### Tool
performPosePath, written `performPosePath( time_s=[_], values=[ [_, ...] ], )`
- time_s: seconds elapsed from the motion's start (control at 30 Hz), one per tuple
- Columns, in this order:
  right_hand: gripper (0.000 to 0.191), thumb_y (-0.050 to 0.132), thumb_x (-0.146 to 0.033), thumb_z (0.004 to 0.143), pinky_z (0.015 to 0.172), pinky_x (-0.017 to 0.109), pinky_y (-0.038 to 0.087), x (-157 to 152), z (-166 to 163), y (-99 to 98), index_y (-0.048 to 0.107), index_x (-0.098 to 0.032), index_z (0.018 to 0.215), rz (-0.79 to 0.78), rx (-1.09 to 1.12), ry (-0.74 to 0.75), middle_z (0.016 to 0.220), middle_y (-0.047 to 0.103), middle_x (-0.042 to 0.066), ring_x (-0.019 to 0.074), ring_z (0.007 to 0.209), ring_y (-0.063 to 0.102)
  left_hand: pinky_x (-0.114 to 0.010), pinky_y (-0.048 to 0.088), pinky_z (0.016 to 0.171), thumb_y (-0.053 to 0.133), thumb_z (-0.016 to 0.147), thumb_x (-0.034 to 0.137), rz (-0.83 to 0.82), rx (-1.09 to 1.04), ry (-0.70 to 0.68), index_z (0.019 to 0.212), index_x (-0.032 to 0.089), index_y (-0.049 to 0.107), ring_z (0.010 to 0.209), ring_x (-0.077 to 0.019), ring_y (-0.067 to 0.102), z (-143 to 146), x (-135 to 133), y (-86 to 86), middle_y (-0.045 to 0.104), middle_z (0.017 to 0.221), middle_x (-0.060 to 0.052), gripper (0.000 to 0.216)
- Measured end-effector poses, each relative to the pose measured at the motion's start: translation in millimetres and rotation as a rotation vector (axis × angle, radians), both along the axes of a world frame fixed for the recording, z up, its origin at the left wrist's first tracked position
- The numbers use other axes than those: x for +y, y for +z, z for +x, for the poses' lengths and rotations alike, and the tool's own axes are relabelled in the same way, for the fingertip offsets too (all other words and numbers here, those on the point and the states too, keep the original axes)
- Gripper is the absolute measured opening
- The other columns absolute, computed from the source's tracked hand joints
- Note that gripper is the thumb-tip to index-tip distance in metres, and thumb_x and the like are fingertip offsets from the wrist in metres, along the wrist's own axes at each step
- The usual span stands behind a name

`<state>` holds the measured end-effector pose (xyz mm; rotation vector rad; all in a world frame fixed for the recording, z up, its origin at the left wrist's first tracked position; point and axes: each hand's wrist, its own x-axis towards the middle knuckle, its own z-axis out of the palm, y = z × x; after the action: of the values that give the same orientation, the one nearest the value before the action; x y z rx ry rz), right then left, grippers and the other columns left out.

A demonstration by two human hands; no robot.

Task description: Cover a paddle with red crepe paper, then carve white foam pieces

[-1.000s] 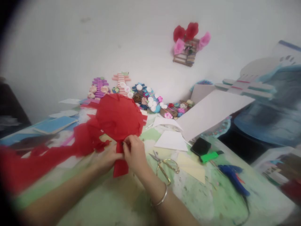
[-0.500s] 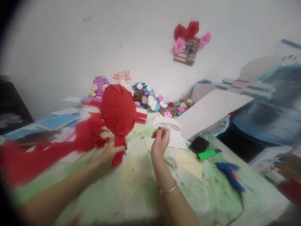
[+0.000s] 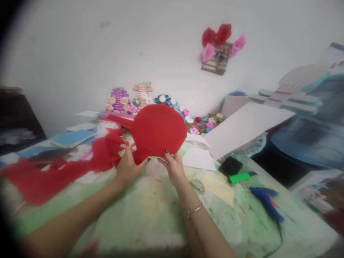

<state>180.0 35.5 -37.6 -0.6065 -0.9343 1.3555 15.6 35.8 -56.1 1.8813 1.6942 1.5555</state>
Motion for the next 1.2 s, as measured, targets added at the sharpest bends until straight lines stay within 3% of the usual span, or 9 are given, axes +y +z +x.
performPosePath(
  time_s=[0.13,0.3,0.53,0.73,0.9,1.07,1.2],
  values=[
    [0.036,0.075,-0.023,0.064,0.084,0.038,0.051,9.3,9.8,-3.6,0.057,-0.020,0.094,-0.025,0.082,-0.035,0.088,0.072,0.002,0.0178,0.080,0.068,-0.041,0.043,0.090,0.064,0.072,0.033,0.011,-0.144,-0.195,0.115,0.016,0.046,0.102,-0.0240,0.055,-1.7,4.7,-3.4,0.057,0.113,-0.013,0.050],
    [0.032,0.075,-0.022,0.064,0.081,0.037,0.053,12.7,15.6,-4.4,0.058,-0.018,0.090,-0.035,0.074,-0.048,0.085,0.073,0.003,0.0189,0.077,0.069,-0.032,0.048,0.077,0.065,0.071,0.032,-0.101,-0.373,-0.418,0.097,0.016,0.055,0.085,-0.0183,0.060,-2.7,7.4,-1.4,0.064,0.098,-0.008,0.032],
    [0.035,0.075,-0.023,0.064,0.079,0.036,0.053,12.0,16.3,-4.9,0.057,-0.019,0.094,-0.037,0.034,-0.041,0.087,0.073,0.004,0.0192,0.077,0.069,-0.027,0.044,0.065,0.067,0.068,0.036,-0.123,-0.417,-0.405,0.074,0.015,0.057,0.066,-0.0145,0.056,-6.5,10.1,0.4,0.063,0.072,-0.002,0.025],
    [0.036,0.075,-0.022,0.064,0.084,0.040,0.052,9.1,14.2,-4.2,0.057,-0.020,0.096,0.017,0.029,-0.031,0.088,0.073,0.003,0.0203,0.081,0.069,-0.025,0.040,0.056,0.058,0.075,0.042,-0.139,-0.392,-0.379,0.067,0.015,0.059,0.060,-0.0136,0.053,-14.9,15.8,-0.9,0.061,0.066,-0.001,0.028],
    [0.037,0.074,-0.020,0.063,0.083,0.041,0.052,9.1,12.8,-3.3,0.057,-0.019,0.096,0.005,0.048,-0.062,0.088,0.073,0.003,0.0202,0.079,0.069,-0.026,0.042,0.056,0.049,0.082,0.036,-0.079,-0.233,-0.220,0.068,0.016,0.059,0.059,-0.0149,0.055,-23.9,18.6,2.1,0.059,0.062,-0.001,0.027],
    [0.036,0.074,-0.020,0.063,0.082,0.041,0.053,9.3,12.8,-3.1,0.057,-0.018,0.094,-0.022,0.066,-0.105,0.089,0.073,0.005,0.0207,0.079,0.069,-0.029,0.043,0.067,0.054,0.082,0.033,0.280,0.104,-0.056,0.086,0.017,0.059,0.072,-0.0177,0.053,-23.8,12.9,5.7,0.057,0.077,-0.004,0.017],
    [0.031,0.074,-0.021,0.063,0.084,0.042,0.052,7.9,10.9,-3.4,0.058,-0.018,0.089,-0.023,0.054,-0.104,0.087,0.073,0.004,0.0204,0.078,0.069,-0.039,0.040,0.084,0.061,0.079,0.035,0.451,0.413,-0.172,0.092,0.018,0.060,0.088,-0.0229,0.049,-13.9,3.2,5.5,0.056,0.088,-0.008,0.022]
  ],
)
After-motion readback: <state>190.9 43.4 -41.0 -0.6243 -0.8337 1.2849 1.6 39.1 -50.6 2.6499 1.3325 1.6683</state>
